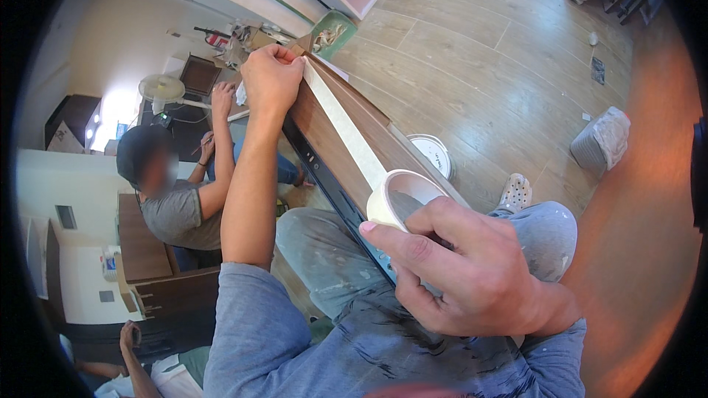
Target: The person applies a strip of white edge banding tape to the edge of a wooden drawer front. They smooth the tape along the edge, then use a utility knife to trim the excess tape flush with the drawer's corners.
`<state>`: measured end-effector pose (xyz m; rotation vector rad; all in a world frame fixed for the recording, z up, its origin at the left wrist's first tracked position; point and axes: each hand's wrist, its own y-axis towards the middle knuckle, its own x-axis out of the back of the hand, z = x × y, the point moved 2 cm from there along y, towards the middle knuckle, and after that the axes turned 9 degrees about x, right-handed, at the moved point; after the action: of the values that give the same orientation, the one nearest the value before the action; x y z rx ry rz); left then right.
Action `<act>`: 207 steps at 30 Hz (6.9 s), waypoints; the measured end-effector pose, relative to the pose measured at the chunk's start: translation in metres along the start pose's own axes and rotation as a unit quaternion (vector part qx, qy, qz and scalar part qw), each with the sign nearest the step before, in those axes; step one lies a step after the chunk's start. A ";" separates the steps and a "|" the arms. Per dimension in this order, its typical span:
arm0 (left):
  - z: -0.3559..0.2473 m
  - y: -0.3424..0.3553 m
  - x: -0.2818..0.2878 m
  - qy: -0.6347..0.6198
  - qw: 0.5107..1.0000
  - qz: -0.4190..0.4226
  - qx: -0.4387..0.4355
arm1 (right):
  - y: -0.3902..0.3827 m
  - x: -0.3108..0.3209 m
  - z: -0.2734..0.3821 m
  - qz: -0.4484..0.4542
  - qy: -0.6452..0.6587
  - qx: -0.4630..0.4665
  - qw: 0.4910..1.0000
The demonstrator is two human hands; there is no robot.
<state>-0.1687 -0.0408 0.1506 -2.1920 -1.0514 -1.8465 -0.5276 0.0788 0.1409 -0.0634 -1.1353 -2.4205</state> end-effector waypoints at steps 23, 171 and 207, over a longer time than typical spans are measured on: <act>-0.002 0.001 -0.004 0.003 1.000 -0.020 -0.005 | 0.003 0.004 -0.004 -0.003 -0.007 0.002 1.000; 0.025 -0.014 0.006 0.212 0.951 0.070 -0.216 | -0.122 0.059 0.074 -0.079 -0.010 -0.328 0.941; 0.015 -0.074 0.013 -0.047 0.970 0.117 -0.207 | -0.123 0.068 0.066 -0.094 -0.007 -0.382 0.919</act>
<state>-0.1964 0.0288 0.1323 -2.5136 -0.4117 -2.0079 -0.6510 0.1686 0.1119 -0.2256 -0.1372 -2.8919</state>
